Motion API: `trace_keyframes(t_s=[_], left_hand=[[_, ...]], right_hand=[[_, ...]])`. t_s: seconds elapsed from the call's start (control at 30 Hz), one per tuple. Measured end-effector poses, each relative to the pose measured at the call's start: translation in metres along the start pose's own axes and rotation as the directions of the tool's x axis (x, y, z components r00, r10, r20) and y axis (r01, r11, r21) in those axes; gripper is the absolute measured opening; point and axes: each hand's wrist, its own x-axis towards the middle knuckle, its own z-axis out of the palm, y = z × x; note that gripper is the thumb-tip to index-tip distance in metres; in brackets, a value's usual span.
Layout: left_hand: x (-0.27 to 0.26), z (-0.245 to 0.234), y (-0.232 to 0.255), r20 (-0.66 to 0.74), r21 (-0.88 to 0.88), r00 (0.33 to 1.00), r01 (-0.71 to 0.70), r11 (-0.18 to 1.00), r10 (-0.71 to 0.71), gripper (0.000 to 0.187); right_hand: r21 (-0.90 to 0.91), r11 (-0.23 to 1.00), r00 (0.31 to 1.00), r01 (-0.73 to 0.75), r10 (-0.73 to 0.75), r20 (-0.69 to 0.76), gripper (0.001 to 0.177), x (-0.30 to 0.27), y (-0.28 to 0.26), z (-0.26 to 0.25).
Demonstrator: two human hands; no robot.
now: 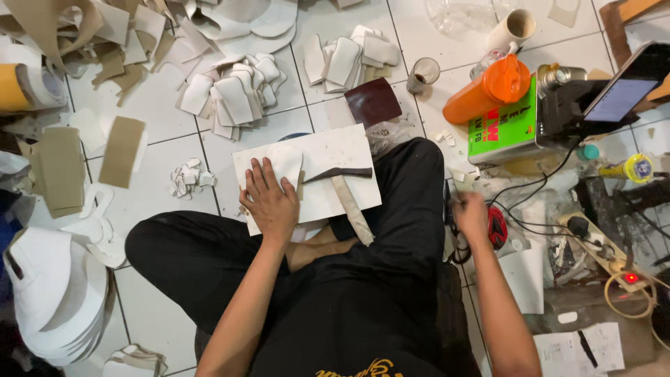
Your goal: The person sits on the floor and assembles white shoe components by hand. They pick up white foam pieces and brown cardboard inserts, fitting them together. Later, they use a brush to apply yellow glue from a container to the edges of the white parts before joining them.
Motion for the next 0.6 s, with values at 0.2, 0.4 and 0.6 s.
trace_keyframes(t_s=[0.2, 0.4, 0.6], left_hand=[[0.002, -0.004, 0.002, -0.012, -0.005, 1.000, 0.003, 1.000, -0.003, 0.052], [0.004, -0.008, 0.002, 0.005, -0.035, 1.000, 0.029, 0.999, -0.029, 0.050], [0.003, -0.003, -0.001, 0.094, -0.034, 0.994, 0.051, 0.998, -0.048, 0.057]], right_hand=[[-0.127, 0.989, 0.915, 0.070, -0.114, -0.386, 0.022, 0.062, 0.035, 0.041], [-0.026, 0.997, 0.968, -0.074, 0.066, -0.242, 0.019, 0.077, 0.013, 0.013], [0.112, 0.934, 0.929, 0.340, -0.314, -0.197, 0.032, 0.153, -0.030, 0.027]])
